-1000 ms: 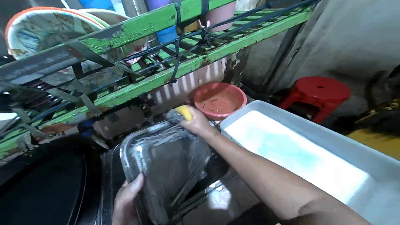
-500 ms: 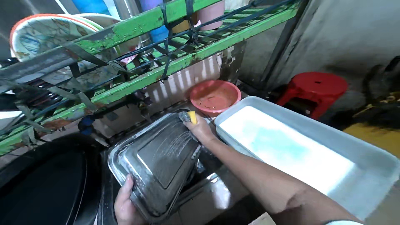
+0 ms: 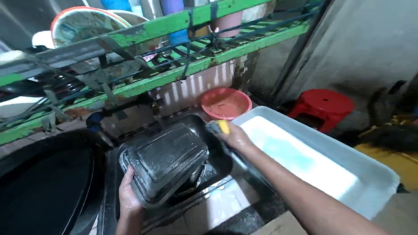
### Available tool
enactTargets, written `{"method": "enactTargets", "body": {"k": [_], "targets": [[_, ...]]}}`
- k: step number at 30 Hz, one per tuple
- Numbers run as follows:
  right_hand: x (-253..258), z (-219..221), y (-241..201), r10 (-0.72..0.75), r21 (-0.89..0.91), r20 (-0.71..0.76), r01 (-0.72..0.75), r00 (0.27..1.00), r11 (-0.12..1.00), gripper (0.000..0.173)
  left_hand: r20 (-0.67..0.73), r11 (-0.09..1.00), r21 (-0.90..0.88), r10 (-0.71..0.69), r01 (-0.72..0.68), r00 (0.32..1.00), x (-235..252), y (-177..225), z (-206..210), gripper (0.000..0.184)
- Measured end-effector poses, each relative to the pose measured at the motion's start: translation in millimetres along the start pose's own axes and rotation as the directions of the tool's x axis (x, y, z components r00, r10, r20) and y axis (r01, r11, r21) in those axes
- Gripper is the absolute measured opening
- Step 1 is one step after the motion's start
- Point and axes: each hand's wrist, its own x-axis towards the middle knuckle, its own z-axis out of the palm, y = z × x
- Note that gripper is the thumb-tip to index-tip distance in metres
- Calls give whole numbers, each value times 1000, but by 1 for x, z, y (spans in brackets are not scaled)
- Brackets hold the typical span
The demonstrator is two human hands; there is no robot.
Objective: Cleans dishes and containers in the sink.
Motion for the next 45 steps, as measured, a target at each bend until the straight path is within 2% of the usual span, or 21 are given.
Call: {"method": "enactTargets", "body": {"k": [4,7,9,11,13,14,16,20,23,25,27,30,32,34,35,36,38,40,42,44,45], "targets": [[-10,-75,61,60,-236,-166,-98,984,967,64,-114,990,138,54,-38,992,38,-4,-15,42],[-12,-98,112,166,-357,-133,-204,977,912,79,-139,993,110,65,-49,988,63,-8,-28,44],[-11,-90,107,39,-397,-100,-76,994,915,71,-158,999,34,22,-16,987,72,-10,-32,42],[-3,-62,71,-179,-299,-84,147,980,943,43,-131,1000,-23,-6,3,991,73,-13,-36,39],[11,-19,10,-174,5,-25,174,984,985,28,-80,999,10,31,-31,996,74,-18,-44,39],[21,4,-23,-79,227,90,56,993,972,27,-103,997,64,44,-37,994,73,-21,-46,40],[48,52,-76,41,523,335,-222,941,823,29,-186,992,122,16,7,982,72,-22,-45,39],[111,159,-114,161,697,466,-473,870,539,31,-231,988,123,-61,91,971,57,-5,-30,39],[132,198,-141,268,715,519,-584,812,384,19,-277,981,87,-143,173,950,60,-1,-30,41],[134,198,-151,102,625,664,-626,740,466,26,-245,995,0,-94,97,965,68,-21,-51,36],[142,196,-139,-73,538,738,-520,671,663,37,-217,992,-105,-86,64,972,71,-28,-58,36],[160,187,-88,32,324,550,-249,834,913,36,-245,995,-90,-70,49,967,74,-34,-63,41],[166,174,-45,152,171,540,-285,828,943,51,-224,995,-92,-56,36,973,80,-43,-70,45],[155,160,-24,336,205,615,-557,713,805,57,-212,997,-58,-57,46,976,90,-53,-74,47],[148,151,-19,353,278,681,-672,642,686,56,-233,996,-24,-84,80,969,96,-58,-75,47],[143,143,-15,348,358,708,-737,614,573,52,-242,991,18,-126,135,962,102,-63,-77,48],[133,129,-11,273,557,710,-755,649,347,45,-269,961,19,-260,275,927,128,-76,-79,42],[127,120,-8,160,719,658,-677,736,158,46,-296,918,152,-311,366,903,154,-83,-67,39],[118,114,-8,137,820,549,-563,824,103,40,-237,789,529,-215,311,948,172,-82,-44,48],[108,110,-11,159,877,458,-474,874,76,38,-86,382,918,-79,110,993,186,-89,-16,48],[104,108,-13,164,897,421,-436,892,67,36,-32,192,981,6,31,999,191,-98,0,43]]}}
